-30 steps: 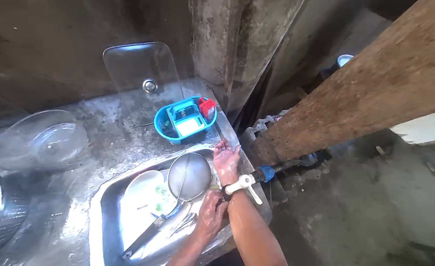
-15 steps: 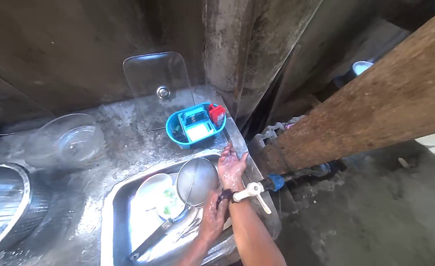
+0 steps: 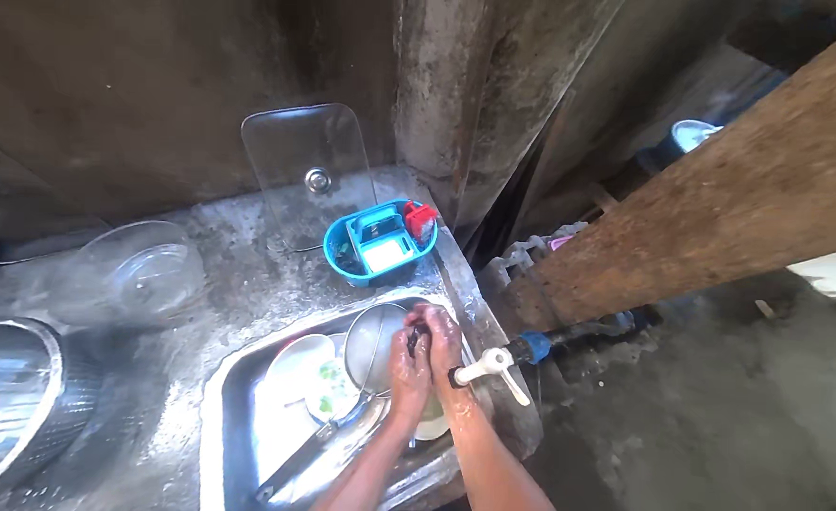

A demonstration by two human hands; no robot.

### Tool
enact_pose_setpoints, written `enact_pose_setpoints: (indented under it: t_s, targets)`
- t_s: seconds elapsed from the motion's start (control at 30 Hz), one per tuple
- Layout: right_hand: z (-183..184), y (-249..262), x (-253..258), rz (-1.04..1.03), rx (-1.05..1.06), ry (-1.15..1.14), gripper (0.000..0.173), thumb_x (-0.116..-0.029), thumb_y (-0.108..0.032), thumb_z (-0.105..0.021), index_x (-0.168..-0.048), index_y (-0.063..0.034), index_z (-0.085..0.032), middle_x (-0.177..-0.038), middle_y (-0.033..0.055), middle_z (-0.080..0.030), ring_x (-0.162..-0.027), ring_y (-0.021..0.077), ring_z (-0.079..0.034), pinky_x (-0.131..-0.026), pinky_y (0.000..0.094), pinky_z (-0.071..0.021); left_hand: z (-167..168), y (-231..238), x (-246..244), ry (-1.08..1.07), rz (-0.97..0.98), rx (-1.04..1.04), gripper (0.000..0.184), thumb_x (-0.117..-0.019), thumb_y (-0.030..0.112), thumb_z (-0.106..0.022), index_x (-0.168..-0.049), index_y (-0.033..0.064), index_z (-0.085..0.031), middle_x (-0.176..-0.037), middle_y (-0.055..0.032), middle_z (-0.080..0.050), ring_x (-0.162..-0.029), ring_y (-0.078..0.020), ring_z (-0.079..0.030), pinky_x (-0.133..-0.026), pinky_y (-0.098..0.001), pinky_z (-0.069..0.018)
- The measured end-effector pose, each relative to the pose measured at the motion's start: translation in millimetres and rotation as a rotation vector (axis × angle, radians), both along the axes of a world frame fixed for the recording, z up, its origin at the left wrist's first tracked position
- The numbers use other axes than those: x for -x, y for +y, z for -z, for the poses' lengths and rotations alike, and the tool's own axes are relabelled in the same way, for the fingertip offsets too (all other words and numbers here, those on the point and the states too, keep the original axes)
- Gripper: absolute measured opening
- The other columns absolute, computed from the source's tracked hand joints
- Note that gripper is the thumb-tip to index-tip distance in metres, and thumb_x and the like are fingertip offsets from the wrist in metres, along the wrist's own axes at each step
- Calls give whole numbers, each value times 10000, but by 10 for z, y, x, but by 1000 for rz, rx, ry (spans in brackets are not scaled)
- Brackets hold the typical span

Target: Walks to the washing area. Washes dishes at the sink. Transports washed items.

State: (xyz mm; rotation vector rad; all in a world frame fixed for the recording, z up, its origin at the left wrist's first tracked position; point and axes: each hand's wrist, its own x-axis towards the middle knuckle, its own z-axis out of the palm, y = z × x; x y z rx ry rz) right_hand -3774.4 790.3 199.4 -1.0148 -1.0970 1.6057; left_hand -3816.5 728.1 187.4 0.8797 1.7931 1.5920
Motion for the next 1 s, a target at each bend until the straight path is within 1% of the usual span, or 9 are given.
enact_pose_setpoints:
  t_s: [0.1, 0.23, 0.33, 0.4, 0.5, 0.63, 0.7, 0.83, 1.0]
  targets:
    - [166, -118, -158, -41, -354, -297, 392, -1067, -172, -431, -1187, 97, -689, -1150, 169, -736, -1100, 145, -692, -1021, 319, -540, -329, 16, 275, 0, 34, -38, 297, -1009, 125, -594, -1204, -98, -599, -1079, -166, -678, -991, -144, -672, -912, -305, -569]
    - [424, -319, -503, -149, -293, -736, 376, -1079, -253, -478, -1200, 23, -701, -1123, 162, -739, -1070, 204, -708, -1007, 380, -550, -674, 34, 1082, 319, -116, -53, 444, -982, 193, -661, -1250, -130, -515, -1048, -185, -656, -908, -142, -677, -852, -318, -584]
    - [358, -533, -560, -469, 3, -1211, 539, -1014, -376, -542, -1484, -113, -543, -1440, 161, -596, -1297, 296, -603, -1099, 495, -475, -598, 60, 1767, 629, -108, 213, 517, -1002, 337, -620, -1311, -68, -531, -1150, -236, -675, -1045, -315, -687, -938, -496, -542]
    - [354, -613, -489, -604, 127, -1331, 739, -945, -443, -618, -1581, -132, -403, -1579, 179, -440, -1349, 367, -547, -1049, 582, -494, -471, 31, 2060, 765, 48, 432, 462, -1002, 361, -584, -1297, 6, -612, -1352, -240, -610, -1233, -424, -599, -1024, -624, -457]
    - [443, -680, -438, -501, 97, -1270, 766, -915, -394, -659, -1586, -135, -396, -1654, 150, -333, -1415, 352, -481, -1067, 559, -486, -332, -218, 1858, 690, 226, 557, 505, -1021, 323, -581, -1425, 23, -543, -1589, -226, -396, -1417, -405, -458, -1126, -582, -414]
    - [512, -559, -441, -148, -35, -880, 486, -1015, -260, -559, -1455, -53, -557, -1460, 168, -576, -1326, 261, -582, -1123, 425, -474, 57, -728, 1050, 225, 154, 469, 686, -1044, 312, -573, -1564, -29, -284, -1454, -270, -521, -1245, -342, -617, -1052, -510, -512]
    - [541, -469, -444, -164, -71, -841, 532, -1042, -345, -533, -1471, -30, -541, -1476, 179, -566, -1382, 249, -536, -1181, 403, -408, 253, -795, 786, 131, 58, 483, 616, -1057, 338, -554, -1515, -32, -373, -1327, -256, -618, -1191, -330, -647, -1048, -520, -501]
    - [648, -470, -277, -93, -143, -896, 655, -1070, -439, -427, -1544, 13, -427, -1571, 224, -455, -1485, 301, -419, -1247, 445, -310, 284, -680, 499, 179, -86, 456, 442, -1122, 320, -389, -1152, -70, -596, -904, -214, -664, -863, -300, -683, -832, -501, -547]
    - [364, -447, -378, -367, -676, -1052, 545, -1067, -430, -421, -1529, -158, -514, -1607, 95, -453, -1533, 323, -334, -1270, 562, -186, 199, -601, 415, 123, -62, 409, 499, -1133, 284, -324, -1126, -97, -647, -974, -238, -688, -950, -291, -689, -919, -486, -539]
